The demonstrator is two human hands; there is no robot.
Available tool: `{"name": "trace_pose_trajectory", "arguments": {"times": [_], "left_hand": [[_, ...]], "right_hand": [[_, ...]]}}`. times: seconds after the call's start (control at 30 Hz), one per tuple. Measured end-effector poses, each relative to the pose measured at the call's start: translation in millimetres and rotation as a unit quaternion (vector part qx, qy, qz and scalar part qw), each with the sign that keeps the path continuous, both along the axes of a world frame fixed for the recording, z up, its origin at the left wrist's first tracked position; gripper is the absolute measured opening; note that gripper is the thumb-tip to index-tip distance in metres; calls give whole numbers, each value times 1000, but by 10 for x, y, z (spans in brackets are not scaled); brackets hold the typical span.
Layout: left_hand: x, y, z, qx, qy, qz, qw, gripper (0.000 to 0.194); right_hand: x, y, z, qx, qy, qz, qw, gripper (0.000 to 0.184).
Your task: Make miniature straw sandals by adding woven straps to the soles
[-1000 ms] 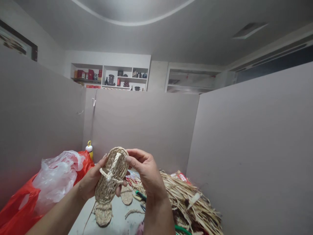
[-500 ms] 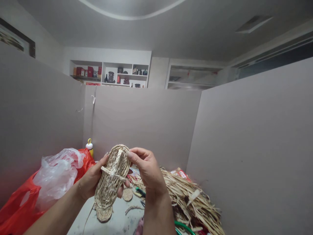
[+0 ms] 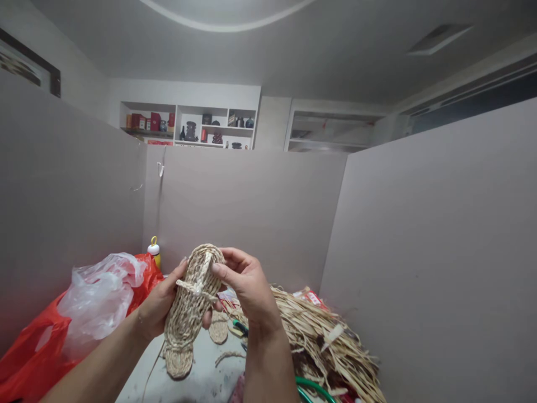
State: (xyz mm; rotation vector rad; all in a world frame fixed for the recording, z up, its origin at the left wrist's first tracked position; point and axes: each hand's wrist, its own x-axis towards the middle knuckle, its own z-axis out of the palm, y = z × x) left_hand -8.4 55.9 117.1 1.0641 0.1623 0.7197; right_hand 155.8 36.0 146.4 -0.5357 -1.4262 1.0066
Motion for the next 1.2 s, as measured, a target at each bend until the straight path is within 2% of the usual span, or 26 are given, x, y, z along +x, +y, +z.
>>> {"name": "trace_pose_trajectory", "arguments": {"times": [0.37,0.53,0.7,1.03,1.1,1.2], "left_hand": [[-9,-7,13,-9,-5,-28,1000,70],[3,10,-4,-11,8,-38,999,68],[13,17,-23,-9,19,-29,999,66],[20,74,-65,7,5,13,1000,61],[23,79,-71,11,11,4,1000,62],[26,72,-73,21,24,-23,999,66]], "right_hand": [[-28,22,-7,-21,22,49,998,33],[-49,35,10,-30,45,26,998,38],[-63,56,16,-50,56,5,997,40],[-42,43,-12,-32,30,39,998,44],[-40,43,-24,-37,23,44,998,43],[-45,46,-37,-56,22,33,998,31]]}}
